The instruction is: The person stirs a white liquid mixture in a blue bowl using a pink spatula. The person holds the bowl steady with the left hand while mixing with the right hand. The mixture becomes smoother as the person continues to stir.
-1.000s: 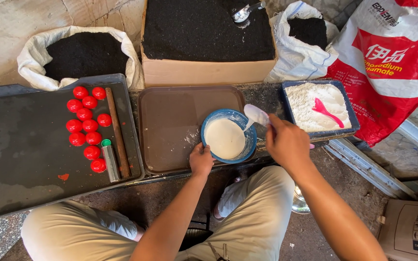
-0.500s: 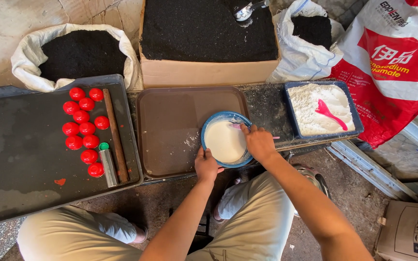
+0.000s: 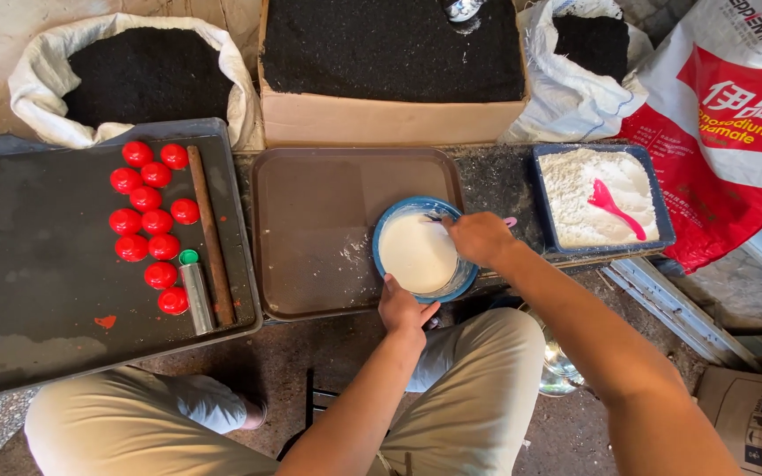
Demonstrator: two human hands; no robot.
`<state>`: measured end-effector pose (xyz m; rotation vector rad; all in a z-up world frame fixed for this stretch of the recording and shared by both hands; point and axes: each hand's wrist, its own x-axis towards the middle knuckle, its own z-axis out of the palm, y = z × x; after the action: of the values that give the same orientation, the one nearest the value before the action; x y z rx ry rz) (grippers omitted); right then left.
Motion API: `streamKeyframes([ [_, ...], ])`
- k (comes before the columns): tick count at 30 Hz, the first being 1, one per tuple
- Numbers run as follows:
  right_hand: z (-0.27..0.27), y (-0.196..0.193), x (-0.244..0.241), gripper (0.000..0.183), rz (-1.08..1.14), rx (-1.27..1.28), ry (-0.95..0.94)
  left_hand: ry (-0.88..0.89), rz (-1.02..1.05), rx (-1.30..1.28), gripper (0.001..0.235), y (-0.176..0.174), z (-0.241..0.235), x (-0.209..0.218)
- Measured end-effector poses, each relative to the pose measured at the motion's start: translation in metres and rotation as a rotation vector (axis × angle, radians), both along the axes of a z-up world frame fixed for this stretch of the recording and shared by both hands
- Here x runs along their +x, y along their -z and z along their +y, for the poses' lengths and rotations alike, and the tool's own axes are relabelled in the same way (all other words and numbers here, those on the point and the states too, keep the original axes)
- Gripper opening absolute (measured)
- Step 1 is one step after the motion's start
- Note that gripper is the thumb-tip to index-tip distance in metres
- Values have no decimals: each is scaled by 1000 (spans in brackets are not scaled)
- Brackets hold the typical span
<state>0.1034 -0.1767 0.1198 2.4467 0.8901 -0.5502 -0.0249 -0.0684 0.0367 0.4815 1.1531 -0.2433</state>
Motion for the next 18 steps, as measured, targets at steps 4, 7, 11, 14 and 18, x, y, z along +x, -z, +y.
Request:
streamKeyframes([
  [4, 5, -23, -4, 29, 90, -34, 40, -48, 14, -31, 62, -1, 0, -2],
  [7, -3, -21, -1, 23, 110, -21, 89, -26, 3, -26, 62, -4, 4, 0],
  [11, -16, -16, -11, 29, 238, 35, 193, -8, 24, 18, 61, -12, 3, -3],
  [14, -21, -18, -12, 34, 287, 84, 259, -23, 26, 36, 61, -8, 0, 2],
  [18, -23, -18, -21, 40, 378, 148, 353, -15, 31, 48, 61, -20, 3, -1],
])
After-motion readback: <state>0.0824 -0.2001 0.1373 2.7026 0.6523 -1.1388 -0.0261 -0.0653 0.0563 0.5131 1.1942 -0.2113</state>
